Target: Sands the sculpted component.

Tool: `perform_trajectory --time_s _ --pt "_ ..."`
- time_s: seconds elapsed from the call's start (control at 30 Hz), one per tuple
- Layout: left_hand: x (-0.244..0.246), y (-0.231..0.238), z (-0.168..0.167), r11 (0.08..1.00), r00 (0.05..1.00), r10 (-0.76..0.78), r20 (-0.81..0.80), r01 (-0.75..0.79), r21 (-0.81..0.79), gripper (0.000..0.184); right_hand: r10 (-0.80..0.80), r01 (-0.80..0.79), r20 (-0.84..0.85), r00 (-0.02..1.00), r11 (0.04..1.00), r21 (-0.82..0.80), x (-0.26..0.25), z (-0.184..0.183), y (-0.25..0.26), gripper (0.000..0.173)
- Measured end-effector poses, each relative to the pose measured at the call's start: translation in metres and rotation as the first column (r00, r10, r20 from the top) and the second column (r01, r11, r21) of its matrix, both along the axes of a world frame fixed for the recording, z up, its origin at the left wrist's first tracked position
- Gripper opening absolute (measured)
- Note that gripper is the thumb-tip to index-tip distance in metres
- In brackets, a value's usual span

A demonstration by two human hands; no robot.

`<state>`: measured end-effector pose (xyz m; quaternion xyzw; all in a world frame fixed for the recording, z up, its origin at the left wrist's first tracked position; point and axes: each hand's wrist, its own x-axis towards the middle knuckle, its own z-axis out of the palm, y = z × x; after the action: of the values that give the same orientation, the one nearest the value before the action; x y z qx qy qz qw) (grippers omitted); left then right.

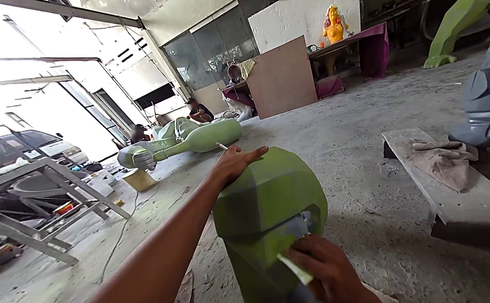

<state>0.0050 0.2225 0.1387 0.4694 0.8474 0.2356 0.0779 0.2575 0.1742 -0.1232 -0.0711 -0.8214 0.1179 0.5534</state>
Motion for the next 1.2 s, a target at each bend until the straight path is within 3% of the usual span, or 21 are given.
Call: perform_trajectory --time_s 0.17,0.4,0.53,0.67,0.77,1.03,1.2 --pt "0.001 -0.002 -0.001 1.000 1.000 -0.002 -0.008 0.002 0.000 0.108 0.008 -0.008 0.005 1.000 1.000 0.025 -0.019 0.001 0.031 0.041" --pt "-0.004 -0.005 -0.003 1.000 1.000 0.009 -0.005 -0.009 0.009 0.105 -0.167 0.157 0.141 0.976 0.984 0.080 -0.008 -0.020 0.015 0.039" --pt "-0.007 -0.008 -0.004 1.000 1.000 -0.004 0.011 0.003 0.026 0.106 -0.094 0.082 0.151 0.984 0.993 0.087 0.011 -0.038 0.021 0.037" --pt "-0.001 -0.007 -0.004 1.000 1.000 -0.016 -0.016 0.016 0.007 0.105 -0.048 0.049 0.072 0.996 0.999 -0.017 0.006 -0.017 0.026 0.042" --pt "0.004 -0.006 -0.003 1.000 0.999 -0.014 -0.035 0.013 -0.015 0.108 -0.058 0.064 0.117 0.991 0.997 -0.044 -0.006 -0.005 0.030 0.046" --pt "0.007 -0.005 -0.003 1.000 0.999 -0.012 -0.043 0.012 -0.011 0.110 0.031 -0.025 0.090 0.995 0.998 -0.058 0.012 -0.021 0.027 0.038" --pt "0.013 -0.002 -0.002 1.000 0.998 -0.008 -0.056 0.007 -0.022 0.110 -0.044 0.047 0.038 0.998 0.995 -0.093 -0.010 -0.009 0.034 0.044"
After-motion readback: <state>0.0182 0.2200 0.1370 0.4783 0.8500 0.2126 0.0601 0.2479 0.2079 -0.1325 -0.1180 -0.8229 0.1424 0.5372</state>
